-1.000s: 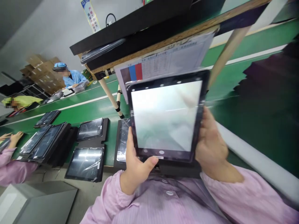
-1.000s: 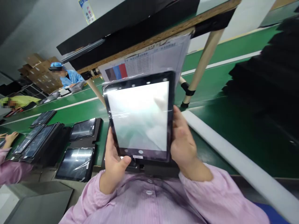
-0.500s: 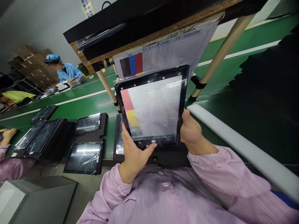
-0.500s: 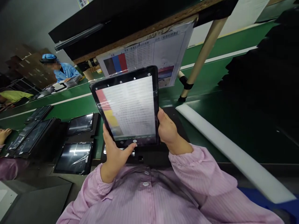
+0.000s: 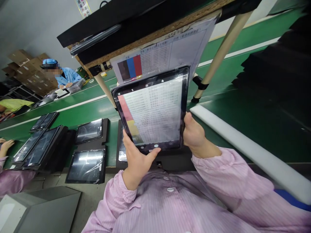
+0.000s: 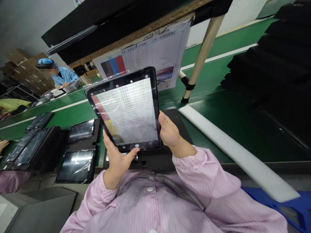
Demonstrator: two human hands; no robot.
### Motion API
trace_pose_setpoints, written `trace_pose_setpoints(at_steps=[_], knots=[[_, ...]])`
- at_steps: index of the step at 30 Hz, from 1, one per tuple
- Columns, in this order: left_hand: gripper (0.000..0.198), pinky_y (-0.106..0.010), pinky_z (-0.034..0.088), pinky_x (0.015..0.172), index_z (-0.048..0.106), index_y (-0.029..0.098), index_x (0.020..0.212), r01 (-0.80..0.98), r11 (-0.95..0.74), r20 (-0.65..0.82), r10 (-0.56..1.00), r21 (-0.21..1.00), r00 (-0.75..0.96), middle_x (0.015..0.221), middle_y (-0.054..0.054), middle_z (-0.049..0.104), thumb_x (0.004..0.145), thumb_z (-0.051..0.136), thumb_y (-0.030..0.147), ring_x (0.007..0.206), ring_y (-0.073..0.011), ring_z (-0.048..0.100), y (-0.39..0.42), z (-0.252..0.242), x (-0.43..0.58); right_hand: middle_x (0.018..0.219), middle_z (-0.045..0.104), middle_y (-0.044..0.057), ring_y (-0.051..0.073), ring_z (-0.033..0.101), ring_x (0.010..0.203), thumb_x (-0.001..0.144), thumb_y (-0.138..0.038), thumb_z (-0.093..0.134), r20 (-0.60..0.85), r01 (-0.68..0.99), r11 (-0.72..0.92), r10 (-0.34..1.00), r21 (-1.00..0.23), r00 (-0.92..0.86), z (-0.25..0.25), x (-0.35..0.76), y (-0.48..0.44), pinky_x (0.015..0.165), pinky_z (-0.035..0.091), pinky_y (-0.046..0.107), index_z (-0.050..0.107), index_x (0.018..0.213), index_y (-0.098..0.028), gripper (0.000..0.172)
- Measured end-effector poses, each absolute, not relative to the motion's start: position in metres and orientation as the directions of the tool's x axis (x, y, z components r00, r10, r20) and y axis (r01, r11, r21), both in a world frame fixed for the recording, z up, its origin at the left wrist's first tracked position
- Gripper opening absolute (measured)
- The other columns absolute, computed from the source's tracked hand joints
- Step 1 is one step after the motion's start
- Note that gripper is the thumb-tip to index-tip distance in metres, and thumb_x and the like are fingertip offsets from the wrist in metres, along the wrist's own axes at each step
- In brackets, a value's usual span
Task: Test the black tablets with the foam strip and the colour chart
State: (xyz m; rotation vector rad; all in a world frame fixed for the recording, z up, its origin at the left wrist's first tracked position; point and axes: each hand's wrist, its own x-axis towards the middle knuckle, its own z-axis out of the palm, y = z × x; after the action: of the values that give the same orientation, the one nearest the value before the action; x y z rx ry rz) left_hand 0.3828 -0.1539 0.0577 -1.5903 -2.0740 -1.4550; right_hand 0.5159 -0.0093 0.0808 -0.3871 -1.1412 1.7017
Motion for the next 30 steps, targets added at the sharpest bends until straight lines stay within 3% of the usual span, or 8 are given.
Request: trace_pose_setpoints(at_steps=[3,6,9,13,19,23,26,30], knots=[[0.075,-0.047,0.034,0.119,0.025,0.023,0.157,0.629,-0.269,0.619,0.651,0.729,-0.440,0.160,-0.019,0.032,0.094,0.060,0.046,0.146,-0.0294,0.038,-0.156,0.059,0.372,0.124,0.065,0.007,0.026,0.049,0.135,0.086,-0.073,0.057,0.264,-0.556,-0.027,0.860,-0.831,-0.436,0.085,0.521,-0.014,0.113,0.046,0.044,0.064,0.117,-0.022,0.060],[0.046,-0.035,0.048,0.106,0.051,0.031,0.142,0.172,-0.406,0.423,0.682,0.898,-0.597,0.142,-0.009,0.058,0.099,0.052,0.046,0.126,-0.0200,0.060,-0.153,0.066,0.362,0.139,0.057,0.005,0.024,0.043,0.140,0.095,-0.068,0.046,0.302,-0.527,0.040,0.855,-0.849,-0.422,0.093,0.530,-0.024,0.120,0.040,0.043,0.059,0.133,-0.025,0.059],[0.048,-0.030,0.053,0.099,0.059,0.039,0.134,-0.239,-0.365,0.132,0.749,0.900,-0.649,0.136,-0.002,0.065,0.088,0.070,0.046,0.118,-0.0179,0.065,-0.147,0.075,0.363,0.157,0.034,-0.002,0.020,0.026,0.150,0.101,-0.058,0.038,0.434,-0.478,0.220,0.807,-0.850,-0.400,0.105,0.542,-0.030,0.128,0.023,0.040,0.040,0.152,-0.032,0.057],[0.056,-0.031,0.053,0.100,0.062,0.042,0.132,-0.401,-0.321,0.000,0.780,0.858,-0.625,0.141,0.001,0.061,0.078,0.079,0.046,0.126,-0.0208,0.060,-0.141,0.079,0.375,0.162,0.019,-0.007,0.022,0.016,0.152,0.103,-0.056,0.033,0.575,-0.323,0.475,0.696,-0.818,-0.431,0.123,0.562,-0.022,0.130,0.015,0.044,0.017,0.160,-0.035,0.063],[0.065,-0.040,0.051,0.106,0.047,0.043,0.146,-0.332,-0.156,-0.050,0.842,0.930,-0.537,0.151,-0.002,0.052,0.085,0.069,0.053,0.135,-0.0239,0.053,-0.142,0.065,0.391,0.159,0.027,-0.006,0.028,0.018,0.152,0.096,-0.061,0.047,0.528,-0.080,0.541,0.763,-0.837,-0.374,0.121,0.588,-0.007,0.128,0.020,0.045,0.026,0.159,-0.029,0.074],[0.070,-0.042,0.054,0.103,0.032,0.035,0.156,-0.311,-0.023,-0.132,0.874,0.950,-0.468,0.153,-0.008,0.049,0.093,0.057,0.054,0.132,-0.0259,0.056,-0.136,0.053,0.411,0.161,0.023,-0.007,0.019,0.017,0.153,0.101,-0.059,0.037,0.416,-0.256,0.340,0.833,-0.905,-0.364,0.100,0.592,-0.002,0.130,0.013,0.040,0.029,0.157,-0.031,0.063],[0.065,-0.042,0.040,0.117,0.031,0.026,0.157,-0.178,0.036,-0.104,0.915,0.983,-0.390,0.161,-0.009,0.035,0.099,0.044,0.054,0.145,-0.0250,0.040,-0.131,0.042,0.426,0.159,0.029,-0.001,0.017,0.027,0.150,0.100,-0.068,0.028,0.194,-0.377,0.062,0.925,-0.924,-0.325,0.076,0.593,0.010,0.128,0.022,0.041,0.029,0.156,-0.029,0.068],[0.068,-0.043,0.018,0.126,0.022,0.020,0.159,0.223,0.137,-0.078,0.963,0.965,-0.256,0.166,-0.010,0.018,0.102,0.040,0.052,0.154,-0.0231,0.017,-0.130,0.034,0.431,0.152,0.041,0.012,0.021,0.045,0.139,0.097,-0.075,0.016,0.046,-0.063,0.031,0.966,-0.998,-0.254,0.038,0.599,0.030,0.120,0.035,0.044,0.019,0.159,-0.018,0.085]])
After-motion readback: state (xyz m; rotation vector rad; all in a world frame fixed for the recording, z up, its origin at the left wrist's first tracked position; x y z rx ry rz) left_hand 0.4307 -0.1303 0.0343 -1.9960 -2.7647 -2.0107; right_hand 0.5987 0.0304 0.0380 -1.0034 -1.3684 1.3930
